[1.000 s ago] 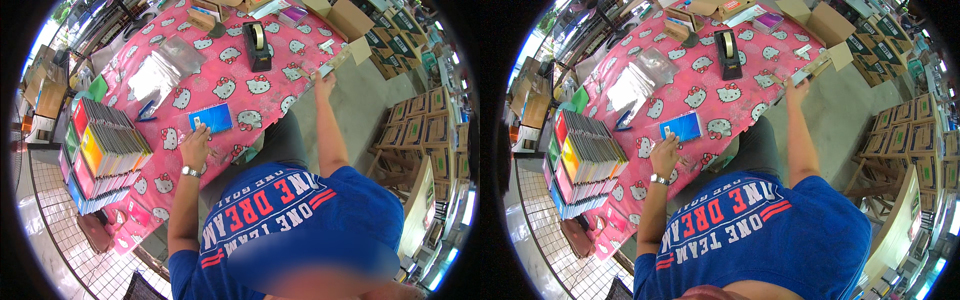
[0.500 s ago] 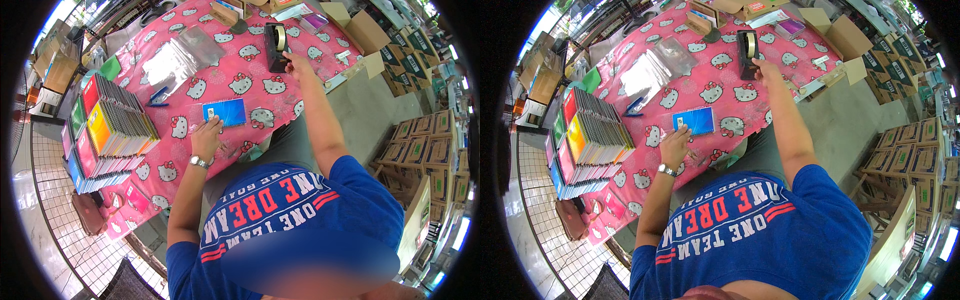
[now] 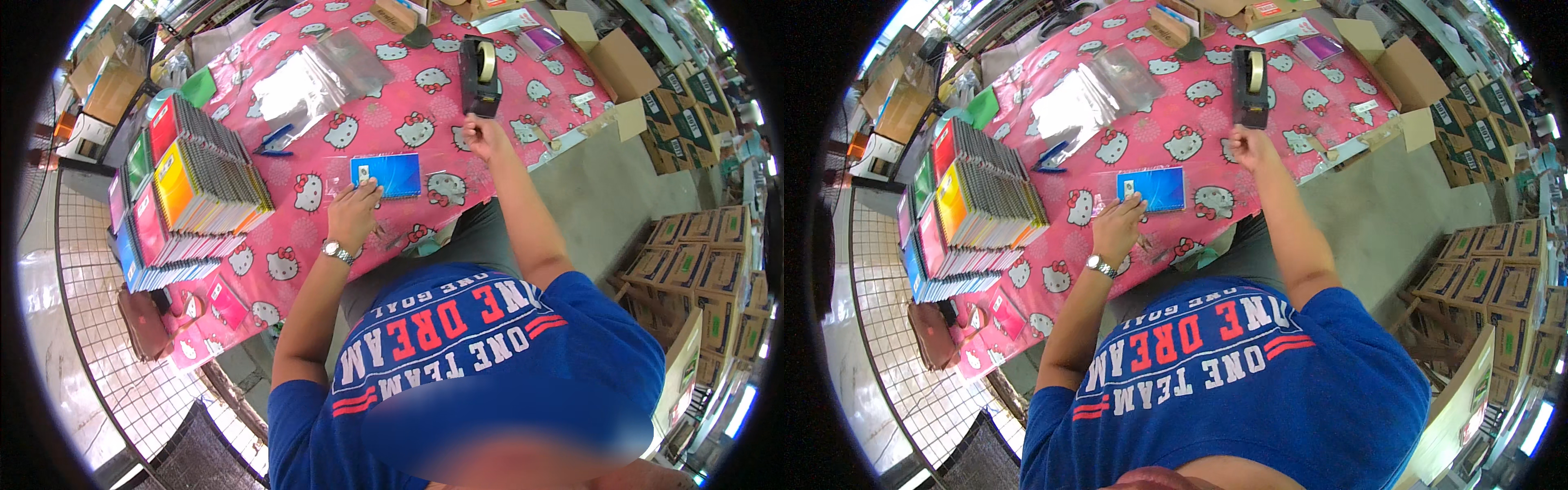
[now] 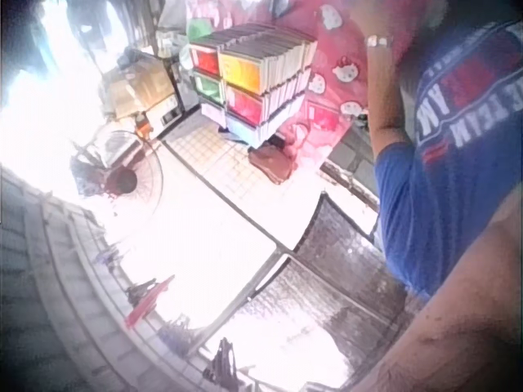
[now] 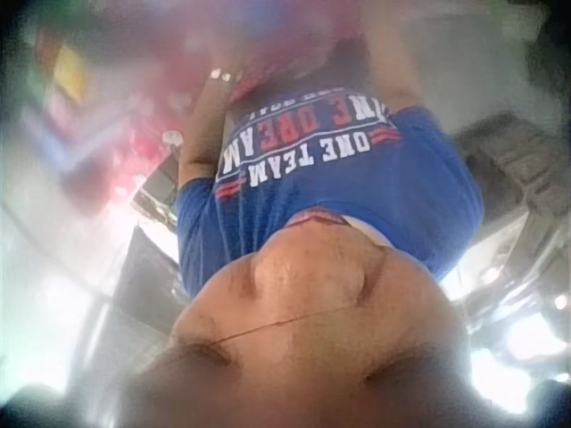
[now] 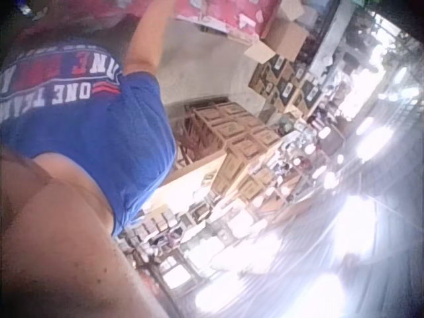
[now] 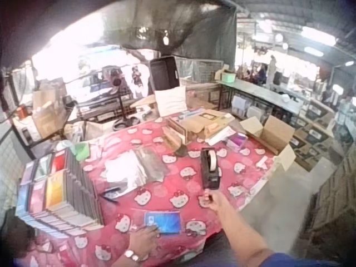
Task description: The person sorts a stack of multi-colored notebooks and places several notebooks into individual plastic sleeves, sealing them with tape from a dispenser.
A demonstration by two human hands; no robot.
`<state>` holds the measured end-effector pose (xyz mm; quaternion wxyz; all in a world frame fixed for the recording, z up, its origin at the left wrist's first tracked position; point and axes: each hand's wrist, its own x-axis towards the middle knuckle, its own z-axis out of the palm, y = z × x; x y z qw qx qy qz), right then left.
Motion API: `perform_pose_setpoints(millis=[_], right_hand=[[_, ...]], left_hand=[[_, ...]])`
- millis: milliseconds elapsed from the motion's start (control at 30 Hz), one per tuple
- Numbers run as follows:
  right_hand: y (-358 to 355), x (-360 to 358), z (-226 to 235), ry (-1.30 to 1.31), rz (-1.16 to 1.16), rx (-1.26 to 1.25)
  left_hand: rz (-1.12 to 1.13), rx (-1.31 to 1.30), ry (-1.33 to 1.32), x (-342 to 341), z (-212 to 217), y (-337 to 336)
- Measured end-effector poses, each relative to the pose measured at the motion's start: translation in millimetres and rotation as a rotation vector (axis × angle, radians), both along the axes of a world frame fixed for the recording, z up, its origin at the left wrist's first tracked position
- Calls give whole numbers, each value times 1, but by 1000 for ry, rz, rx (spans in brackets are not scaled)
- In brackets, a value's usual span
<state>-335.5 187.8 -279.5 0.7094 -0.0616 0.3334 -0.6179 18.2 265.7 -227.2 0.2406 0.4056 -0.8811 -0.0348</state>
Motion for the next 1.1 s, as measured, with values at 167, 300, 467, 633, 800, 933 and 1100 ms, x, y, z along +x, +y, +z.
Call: perform_pose_setpoints(millis=[167, 300, 467, 633, 800, 933, 1100], right_hand=[[6, 117, 114, 398, 607, -137], [15, 152, 101, 1222, 1075, -281], [16, 157, 87, 1398, 1100, -335], [16, 165, 83, 1615, 1111, -431], [19, 165, 70, 2101, 998, -674], [29, 136, 94, 2048, 931, -563], [4, 98, 63, 1738, 433, -687]], left_hand=[[11, -6, -11, 7, -6, 3], [12, -15, -7, 5, -6, 0], [15, -6, 17, 4, -2, 1], [40, 105, 27, 7, -10, 3], [54, 79, -24, 6, -5, 9], [48, -32, -229, 18, -3, 21], [210, -23, -100, -18, -12, 31]])
